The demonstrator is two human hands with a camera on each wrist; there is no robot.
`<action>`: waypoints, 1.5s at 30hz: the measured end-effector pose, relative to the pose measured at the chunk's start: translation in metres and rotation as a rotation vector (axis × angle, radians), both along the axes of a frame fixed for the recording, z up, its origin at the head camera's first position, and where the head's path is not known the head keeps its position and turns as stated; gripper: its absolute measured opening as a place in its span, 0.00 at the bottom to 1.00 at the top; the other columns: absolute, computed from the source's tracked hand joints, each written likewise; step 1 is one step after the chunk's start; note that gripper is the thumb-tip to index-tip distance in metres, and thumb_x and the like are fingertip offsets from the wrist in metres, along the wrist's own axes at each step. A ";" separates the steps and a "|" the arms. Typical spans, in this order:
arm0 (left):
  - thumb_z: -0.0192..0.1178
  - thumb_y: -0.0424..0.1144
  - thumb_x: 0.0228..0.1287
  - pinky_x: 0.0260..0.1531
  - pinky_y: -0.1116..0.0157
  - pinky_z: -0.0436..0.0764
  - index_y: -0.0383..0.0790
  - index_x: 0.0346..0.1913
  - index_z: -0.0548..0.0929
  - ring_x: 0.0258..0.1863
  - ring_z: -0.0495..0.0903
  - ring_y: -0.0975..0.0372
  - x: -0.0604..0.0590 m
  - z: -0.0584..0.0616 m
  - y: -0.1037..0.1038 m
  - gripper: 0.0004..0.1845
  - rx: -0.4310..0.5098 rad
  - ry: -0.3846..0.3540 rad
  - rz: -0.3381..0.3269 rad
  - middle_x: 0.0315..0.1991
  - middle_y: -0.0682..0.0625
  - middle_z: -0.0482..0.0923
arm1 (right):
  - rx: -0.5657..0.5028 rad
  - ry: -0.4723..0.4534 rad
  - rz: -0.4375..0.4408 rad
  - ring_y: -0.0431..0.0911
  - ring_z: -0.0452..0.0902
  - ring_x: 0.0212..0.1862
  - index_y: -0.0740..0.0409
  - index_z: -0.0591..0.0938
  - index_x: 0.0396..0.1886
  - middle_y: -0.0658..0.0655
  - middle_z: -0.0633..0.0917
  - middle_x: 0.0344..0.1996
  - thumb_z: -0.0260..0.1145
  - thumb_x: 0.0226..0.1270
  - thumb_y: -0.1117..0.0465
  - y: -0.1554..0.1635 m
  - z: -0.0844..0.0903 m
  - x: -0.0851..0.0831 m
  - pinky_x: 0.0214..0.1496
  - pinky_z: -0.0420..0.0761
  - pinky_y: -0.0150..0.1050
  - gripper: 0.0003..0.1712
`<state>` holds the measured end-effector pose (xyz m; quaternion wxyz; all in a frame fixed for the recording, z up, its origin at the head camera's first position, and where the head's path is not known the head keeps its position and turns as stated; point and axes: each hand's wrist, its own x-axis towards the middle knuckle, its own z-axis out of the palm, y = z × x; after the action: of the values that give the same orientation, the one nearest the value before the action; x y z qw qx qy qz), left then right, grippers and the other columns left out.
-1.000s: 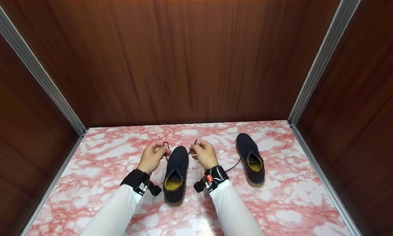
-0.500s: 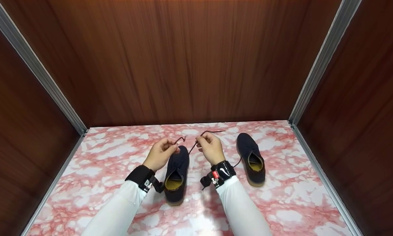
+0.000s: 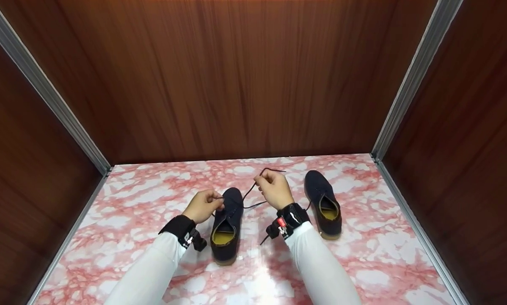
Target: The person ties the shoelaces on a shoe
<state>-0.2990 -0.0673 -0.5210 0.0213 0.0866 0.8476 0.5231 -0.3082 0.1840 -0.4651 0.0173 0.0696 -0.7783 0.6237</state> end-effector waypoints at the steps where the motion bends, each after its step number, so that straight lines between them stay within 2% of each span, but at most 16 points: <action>1: 0.62 0.33 0.72 0.31 0.74 0.77 0.33 0.42 0.84 0.34 0.89 0.59 0.000 0.000 0.000 0.05 0.003 -0.009 -0.006 0.34 0.41 0.89 | 0.044 0.013 0.008 0.41 0.81 0.31 0.62 0.81 0.30 0.43 0.84 0.26 0.63 0.76 0.62 0.001 0.001 -0.001 0.37 0.86 0.34 0.12; 5: 0.63 0.34 0.70 0.33 0.75 0.77 0.32 0.43 0.85 0.31 0.84 0.65 0.001 -0.001 0.001 0.07 0.002 -0.031 -0.071 0.33 0.43 0.88 | 0.197 0.062 0.044 0.37 0.79 0.29 0.65 0.85 0.35 0.43 0.83 0.26 0.63 0.76 0.61 0.003 0.003 -0.006 0.35 0.81 0.30 0.12; 10: 0.69 0.36 0.62 0.37 0.76 0.75 0.34 0.46 0.87 0.32 0.76 0.70 0.003 -0.002 0.005 0.12 -0.044 -0.046 -0.141 0.39 0.50 0.87 | 0.295 0.093 0.060 0.37 0.77 0.28 0.65 0.86 0.37 0.44 0.83 0.24 0.64 0.76 0.60 0.002 0.004 -0.011 0.33 0.77 0.28 0.12; 12: 0.71 0.38 0.60 0.37 0.76 0.74 0.35 0.47 0.87 0.32 0.74 0.70 0.003 -0.003 0.008 0.14 -0.073 -0.047 -0.139 0.39 0.52 0.86 | 0.322 0.102 0.062 0.37 0.77 0.28 0.65 0.86 0.36 0.45 0.82 0.24 0.64 0.75 0.61 0.000 0.004 -0.012 0.33 0.76 0.28 0.11; 17: 0.76 0.45 0.56 0.34 0.73 0.74 0.41 0.44 0.89 0.27 0.74 0.69 0.004 -0.005 0.017 0.16 -0.187 -0.013 -0.109 0.28 0.57 0.80 | 0.420 0.133 0.073 0.38 0.72 0.27 0.66 0.85 0.33 0.46 0.79 0.22 0.65 0.74 0.62 -0.009 0.004 -0.017 0.33 0.71 0.32 0.11; 20: 0.77 0.46 0.55 0.32 0.71 0.74 0.44 0.39 0.91 0.26 0.74 0.69 0.005 -0.006 0.022 0.12 -0.255 0.026 -0.087 0.25 0.60 0.78 | 0.498 0.154 0.061 0.39 0.70 0.27 0.64 0.86 0.32 0.45 0.77 0.21 0.65 0.74 0.61 -0.017 0.004 -0.021 0.34 0.68 0.33 0.11; 23: 0.76 0.44 0.58 0.32 0.70 0.73 0.44 0.33 0.91 0.26 0.74 0.68 0.006 -0.009 0.025 0.07 -0.284 0.070 -0.059 0.24 0.61 0.77 | 0.551 0.187 0.058 0.41 0.70 0.28 0.61 0.88 0.33 0.47 0.80 0.21 0.66 0.74 0.60 -0.030 0.009 -0.023 0.36 0.69 0.35 0.11; 25: 0.74 0.42 0.60 0.32 0.69 0.73 0.43 0.31 0.90 0.26 0.73 0.68 0.006 -0.010 0.026 0.07 -0.274 0.085 -0.042 0.22 0.61 0.76 | 0.570 0.227 0.090 0.42 0.74 0.29 0.60 0.89 0.35 0.51 0.84 0.24 0.66 0.74 0.61 -0.039 0.015 -0.024 0.37 0.73 0.37 0.10; 28: 0.73 0.40 0.61 0.31 0.70 0.72 0.40 0.30 0.88 0.24 0.73 0.68 0.008 -0.013 0.027 0.07 -0.239 0.100 -0.027 0.21 0.60 0.74 | 0.585 0.276 0.188 0.47 0.81 0.38 0.59 0.90 0.44 0.57 0.90 0.37 0.65 0.75 0.61 -0.052 0.026 -0.025 0.46 0.80 0.42 0.09; 31: 0.72 0.40 0.61 0.30 0.70 0.72 0.39 0.28 0.87 0.24 0.73 0.68 0.008 -0.016 0.028 0.08 -0.204 0.102 -0.017 0.21 0.60 0.73 | 0.588 0.289 0.262 0.51 0.84 0.48 0.58 0.89 0.52 0.59 0.91 0.50 0.63 0.77 0.63 -0.057 0.033 -0.026 0.56 0.82 0.48 0.12; 32: 0.71 0.40 0.61 0.30 0.70 0.72 0.40 0.28 0.87 0.24 0.73 0.68 0.008 -0.016 0.029 0.09 -0.196 0.100 -0.015 0.21 0.60 0.73 | 0.589 0.287 0.268 0.52 0.84 0.49 0.58 0.89 0.53 0.60 0.90 0.52 0.62 0.77 0.63 -0.057 0.033 -0.026 0.57 0.82 0.49 0.13; 34: 0.71 0.41 0.62 0.31 0.70 0.72 0.40 0.27 0.86 0.25 0.73 0.67 0.008 -0.017 0.029 0.09 -0.183 0.088 -0.008 0.21 0.60 0.73 | 0.582 0.286 0.259 0.54 0.84 0.49 0.60 0.89 0.52 0.61 0.90 0.51 0.62 0.76 0.64 -0.052 0.032 -0.027 0.56 0.82 0.50 0.12; 39: 0.71 0.41 0.63 0.31 0.69 0.71 0.43 0.23 0.81 0.25 0.72 0.66 0.008 -0.018 0.025 0.13 -0.146 0.072 0.015 0.20 0.60 0.70 | 0.570 0.287 0.215 0.50 0.82 0.42 0.63 0.89 0.47 0.63 0.90 0.45 0.63 0.74 0.67 -0.031 0.015 -0.032 0.49 0.80 0.43 0.10; 45: 0.70 0.41 0.64 0.31 0.69 0.70 0.46 0.20 0.76 0.25 0.72 0.65 0.010 -0.019 0.017 0.17 -0.111 0.053 0.036 0.19 0.60 0.68 | 0.609 0.219 0.182 0.49 0.82 0.42 0.64 0.88 0.47 0.63 0.90 0.45 0.63 0.73 0.67 -0.009 -0.012 -0.036 0.49 0.79 0.43 0.10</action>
<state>-0.2892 -0.0502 -0.5405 -0.0060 0.0838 0.8770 0.4730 -0.3445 0.1748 -0.4776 0.0235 0.2074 -0.9130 0.3504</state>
